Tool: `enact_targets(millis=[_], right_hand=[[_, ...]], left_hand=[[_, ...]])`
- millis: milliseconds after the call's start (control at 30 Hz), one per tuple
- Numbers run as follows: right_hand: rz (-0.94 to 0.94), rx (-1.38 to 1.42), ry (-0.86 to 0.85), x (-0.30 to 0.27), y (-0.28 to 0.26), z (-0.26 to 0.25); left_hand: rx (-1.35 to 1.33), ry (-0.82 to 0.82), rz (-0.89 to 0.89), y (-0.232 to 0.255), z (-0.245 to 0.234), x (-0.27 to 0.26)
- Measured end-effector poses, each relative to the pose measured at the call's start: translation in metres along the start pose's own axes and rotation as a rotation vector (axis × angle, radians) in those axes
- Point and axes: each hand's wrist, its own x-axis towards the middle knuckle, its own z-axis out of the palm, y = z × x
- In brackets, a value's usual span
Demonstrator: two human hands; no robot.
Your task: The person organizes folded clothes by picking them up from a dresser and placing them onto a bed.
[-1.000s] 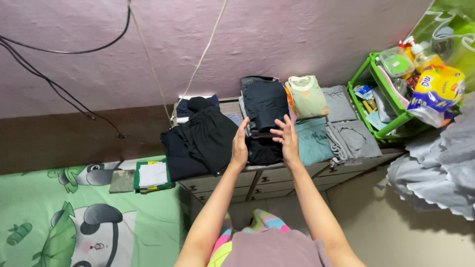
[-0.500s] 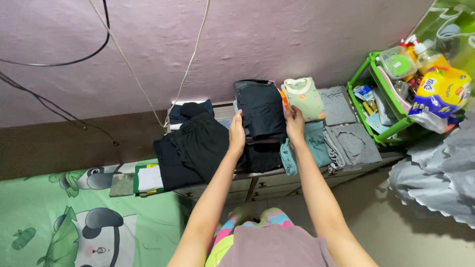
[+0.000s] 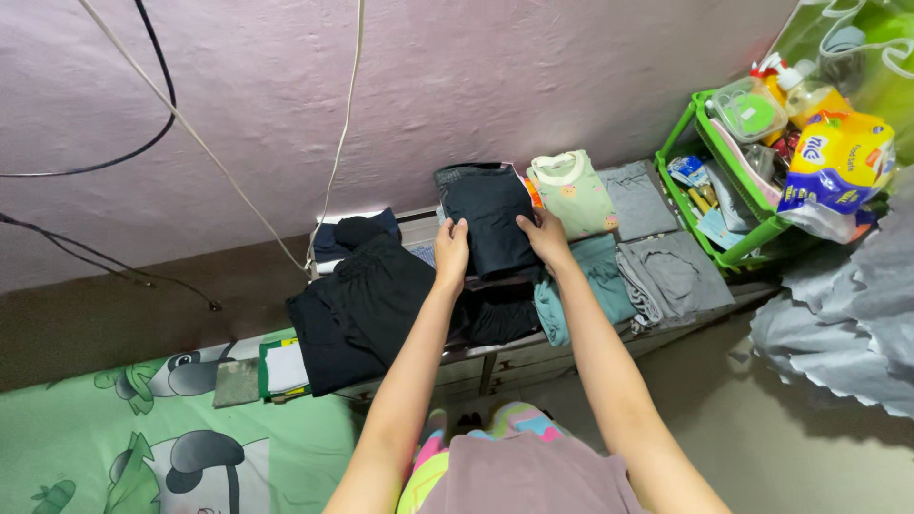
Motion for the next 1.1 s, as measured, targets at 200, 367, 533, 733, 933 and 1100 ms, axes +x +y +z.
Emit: enact_targets(millis=[200, 367, 533, 733, 933, 1100], right_hand=[[-0.036, 0.182, -0.084, 0.009, 0.003, 0.008], [-0.1, 0.261, -0.059, 0.006, -0.008, -0.001], [-0.039, -0.045, -0.136, 0.001, 0.005, -0.006], [-0.113, 0.138, -0.208, -0.014, -0.007, -0.029], [-0.255, 0.3, -0.202, -0.01, -0.024, -0.039], [0.024, 0.01, -0.231, -0.007, -0.001, -0.025]], left_hand=[[0.289, 0.105, 0.054, 0.018, 0.013, -0.002], [-0.018, -0.046, 0.023, 0.039, 0.021, -0.008], [-0.165, -0.089, -0.392, 0.033, 0.014, -0.003], [-0.339, -0.196, -0.354, 0.025, 0.02, 0.001], [-0.515, -0.249, -0.18, 0.033, 0.026, -0.004], [0.372, 0.116, 0.142, 0.019, 0.017, -0.005]])
